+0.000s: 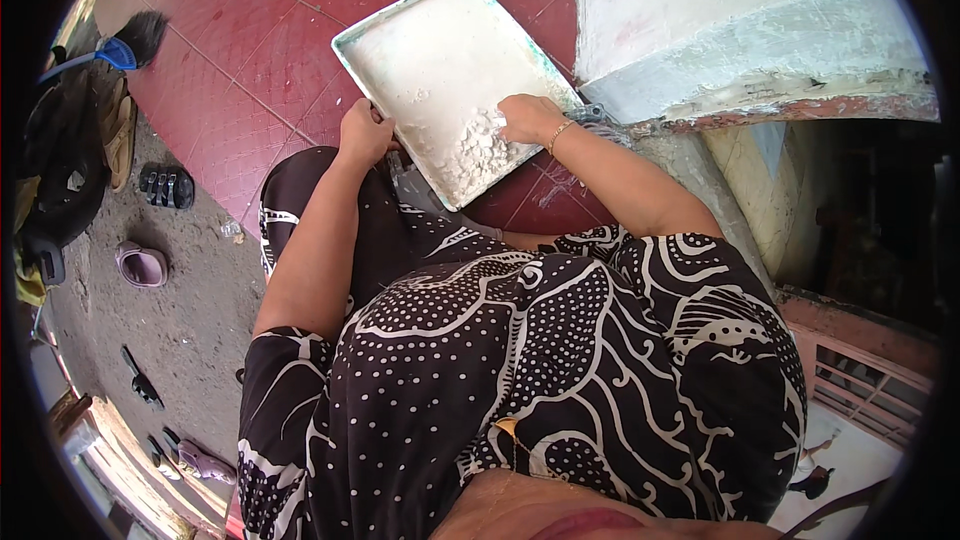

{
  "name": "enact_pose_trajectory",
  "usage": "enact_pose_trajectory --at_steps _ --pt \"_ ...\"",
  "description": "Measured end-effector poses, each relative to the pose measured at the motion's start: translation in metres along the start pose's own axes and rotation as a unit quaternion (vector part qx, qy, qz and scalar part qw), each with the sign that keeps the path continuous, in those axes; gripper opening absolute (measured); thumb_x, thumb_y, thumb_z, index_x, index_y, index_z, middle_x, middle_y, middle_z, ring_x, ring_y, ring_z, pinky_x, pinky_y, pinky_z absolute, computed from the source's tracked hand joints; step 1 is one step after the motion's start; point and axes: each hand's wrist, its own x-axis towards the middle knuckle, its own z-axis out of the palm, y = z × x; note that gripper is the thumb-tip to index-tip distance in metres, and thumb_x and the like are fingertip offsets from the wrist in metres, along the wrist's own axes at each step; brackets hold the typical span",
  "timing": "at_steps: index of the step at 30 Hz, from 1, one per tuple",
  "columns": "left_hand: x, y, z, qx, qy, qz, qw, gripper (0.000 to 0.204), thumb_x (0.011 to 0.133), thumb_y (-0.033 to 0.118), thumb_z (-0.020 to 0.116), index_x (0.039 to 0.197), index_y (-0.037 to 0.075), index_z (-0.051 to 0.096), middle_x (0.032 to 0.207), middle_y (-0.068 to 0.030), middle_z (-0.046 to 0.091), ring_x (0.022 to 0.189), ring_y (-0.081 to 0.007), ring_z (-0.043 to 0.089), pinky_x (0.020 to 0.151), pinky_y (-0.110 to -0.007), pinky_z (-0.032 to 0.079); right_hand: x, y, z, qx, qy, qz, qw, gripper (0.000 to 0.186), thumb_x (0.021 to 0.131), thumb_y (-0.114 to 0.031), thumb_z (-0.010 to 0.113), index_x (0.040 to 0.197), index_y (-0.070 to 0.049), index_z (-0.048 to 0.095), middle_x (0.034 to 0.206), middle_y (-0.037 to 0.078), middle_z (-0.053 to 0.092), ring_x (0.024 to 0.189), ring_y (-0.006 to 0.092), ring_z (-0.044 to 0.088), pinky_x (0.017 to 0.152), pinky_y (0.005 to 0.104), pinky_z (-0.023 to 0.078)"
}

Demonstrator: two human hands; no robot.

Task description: The person applies a white plaster mixture from a tray onto the corner of a wall by hand, wipes the area with a cloth, and repeats the application and wiping process multiple times.

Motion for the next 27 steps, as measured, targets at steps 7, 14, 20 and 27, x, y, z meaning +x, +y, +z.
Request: enact_pose_trajectory --at_steps 7,14,20,27 --pt "-0.001 0.002 0.0 0.003 -0.002 -0.009 1.0 0.024 0.083 0.0 0.063 0.102 -0.01 0.051 0.084 -0.0125 0.058 0.067 -0.0235 0.066 0.054 -0.034 0.06 0.001 -0.009 0.002 0.037 -0.041 0.047 0.997 0.033 0.078 -0.027 0.064 0.095 -0.001 0.069 0.101 0.021 0.068 0.098 0.0348 0.065 0.084 0.0437 0.051" --pt "-0.001 0.002 -0.002 -0.007 -0.013 -0.024 1.0 0.025 0.083 -0.001 0.062 0.103 -0.01 0.05 0.086 -0.0122 0.055 0.071 -0.0242 0.066 0.055 -0.035 0.061 -0.022 -0.028 -0.001 -0.008 0.005 -0.009 1.0 0.023 0.079 -0.019 0.059 0.09 -0.001 0.07 0.095 0.021 0.068 0.093 0.0335 0.067 0.081 0.0422 0.051" --pt "-0.002 0.003 -0.002 -0.015 -0.009 -0.024 1.0 0.025 0.084 -0.001 0.062 0.104 -0.01 0.05 0.088 -0.0133 0.056 0.072 -0.0249 0.067 0.055 -0.035 0.061 -0.037 -0.042 -0.013 -0.034 0.055 -0.054 0.996 0.02 0.077 -0.016 0.056 0.086 -0.003 0.07 0.087 0.02 0.069 0.087 0.0322 0.068 0.077 0.042 0.052" --pt "0.0 -0.001 -0.002 -0.008 -0.016 -0.01 1.0 0.025 0.084 -0.001 0.062 0.104 -0.01 0.05 0.089 -0.0148 0.057 0.072 -0.0256 0.067 0.055 -0.035 0.061 0.014 -0.005 -0.039 -0.095 0.168 -0.027 0.981 0.021 0.077 -0.018 0.056 0.083 -0.005 0.071 0.081 0.018 0.069 0.08 0.0331 0.068 0.072 0.0443 0.053"
